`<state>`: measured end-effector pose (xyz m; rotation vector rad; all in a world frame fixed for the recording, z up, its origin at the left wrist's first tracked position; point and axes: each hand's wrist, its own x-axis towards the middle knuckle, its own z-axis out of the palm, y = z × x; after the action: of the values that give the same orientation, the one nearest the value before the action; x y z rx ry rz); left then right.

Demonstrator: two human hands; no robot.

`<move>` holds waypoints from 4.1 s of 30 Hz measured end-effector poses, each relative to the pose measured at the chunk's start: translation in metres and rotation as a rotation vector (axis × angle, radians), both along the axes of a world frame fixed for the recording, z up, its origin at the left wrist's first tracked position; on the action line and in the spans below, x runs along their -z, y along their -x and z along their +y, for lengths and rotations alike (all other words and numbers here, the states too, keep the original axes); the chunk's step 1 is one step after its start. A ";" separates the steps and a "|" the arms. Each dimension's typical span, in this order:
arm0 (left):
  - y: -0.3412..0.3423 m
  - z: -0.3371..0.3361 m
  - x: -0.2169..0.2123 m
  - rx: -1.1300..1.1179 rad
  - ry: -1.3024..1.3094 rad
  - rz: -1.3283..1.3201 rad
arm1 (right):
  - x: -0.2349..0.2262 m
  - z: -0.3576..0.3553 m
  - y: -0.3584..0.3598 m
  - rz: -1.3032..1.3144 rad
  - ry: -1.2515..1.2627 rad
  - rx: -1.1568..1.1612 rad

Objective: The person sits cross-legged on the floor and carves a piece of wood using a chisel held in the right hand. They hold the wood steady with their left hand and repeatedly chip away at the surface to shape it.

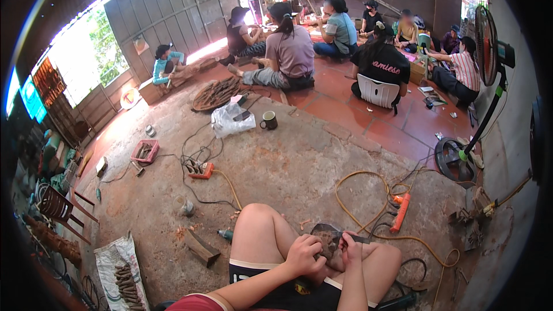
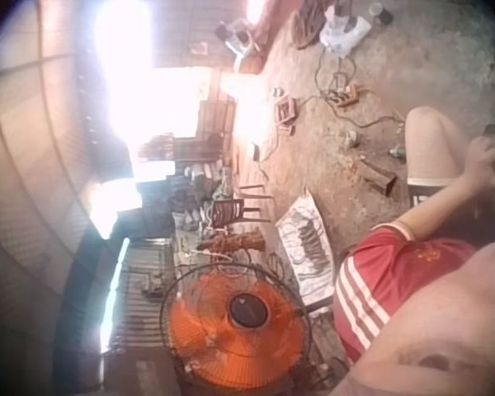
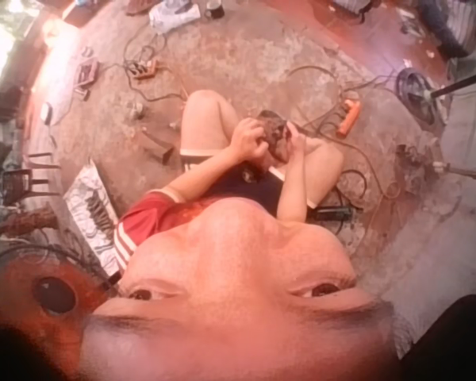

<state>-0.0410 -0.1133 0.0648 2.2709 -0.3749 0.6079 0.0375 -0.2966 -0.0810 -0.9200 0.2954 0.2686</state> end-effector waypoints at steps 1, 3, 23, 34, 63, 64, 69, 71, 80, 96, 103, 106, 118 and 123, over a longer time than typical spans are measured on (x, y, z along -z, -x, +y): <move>0.000 0.001 0.000 -0.008 -0.009 0.002 | -0.002 0.002 0.000 0.004 -0.002 0.000; 0.001 0.002 0.001 -0.021 -0.018 0.019 | -0.006 0.004 0.000 0.011 -0.004 0.001; -0.013 -0.006 -0.003 -0.031 -0.012 -0.012 | -0.022 0.007 0.003 0.020 0.013 0.045; -0.022 -0.023 -0.006 0.007 -0.003 -0.009 | -0.018 0.004 0.003 -0.011 0.068 0.055; -0.066 -0.030 -0.010 -0.072 -0.030 0.002 | -0.008 -0.011 0.000 0.009 0.012 0.165; -0.067 -0.029 -0.010 -0.072 -0.036 0.005 | -0.008 -0.009 -0.001 0.021 0.005 0.165; -0.070 -0.027 -0.011 -0.088 -0.023 -0.022 | -0.016 -0.004 -0.003 0.039 0.004 0.160; -0.070 -0.029 -0.010 -0.077 -0.016 -0.013 | -0.012 -0.007 -0.003 0.047 0.042 0.166; -0.077 -0.026 -0.008 -0.087 0.001 -0.026 | -0.009 -0.008 -0.004 0.052 0.063 0.173; -0.135 -0.010 -0.012 -0.229 -0.013 0.099 | -0.008 -0.012 -0.004 0.063 0.180 0.271; -0.150 -0.014 -0.008 -0.280 -0.033 0.102 | -0.010 -0.012 -0.006 0.099 0.196 0.304; -0.142 -0.018 -0.010 -0.274 -0.059 0.093 | -0.010 -0.012 -0.011 0.102 0.218 0.355; -0.075 -0.024 -0.015 -0.152 -0.081 0.036 | -0.017 -0.019 -0.010 0.028 -0.003 0.305; -0.026 -0.021 -0.008 -0.124 -0.064 0.049 | -0.015 -0.017 -0.008 0.022 -0.008 0.206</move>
<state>-0.0153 -0.1344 0.0726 2.3787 -0.2336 0.6098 0.0455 -0.3134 -0.0663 -0.8717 0.4065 0.0902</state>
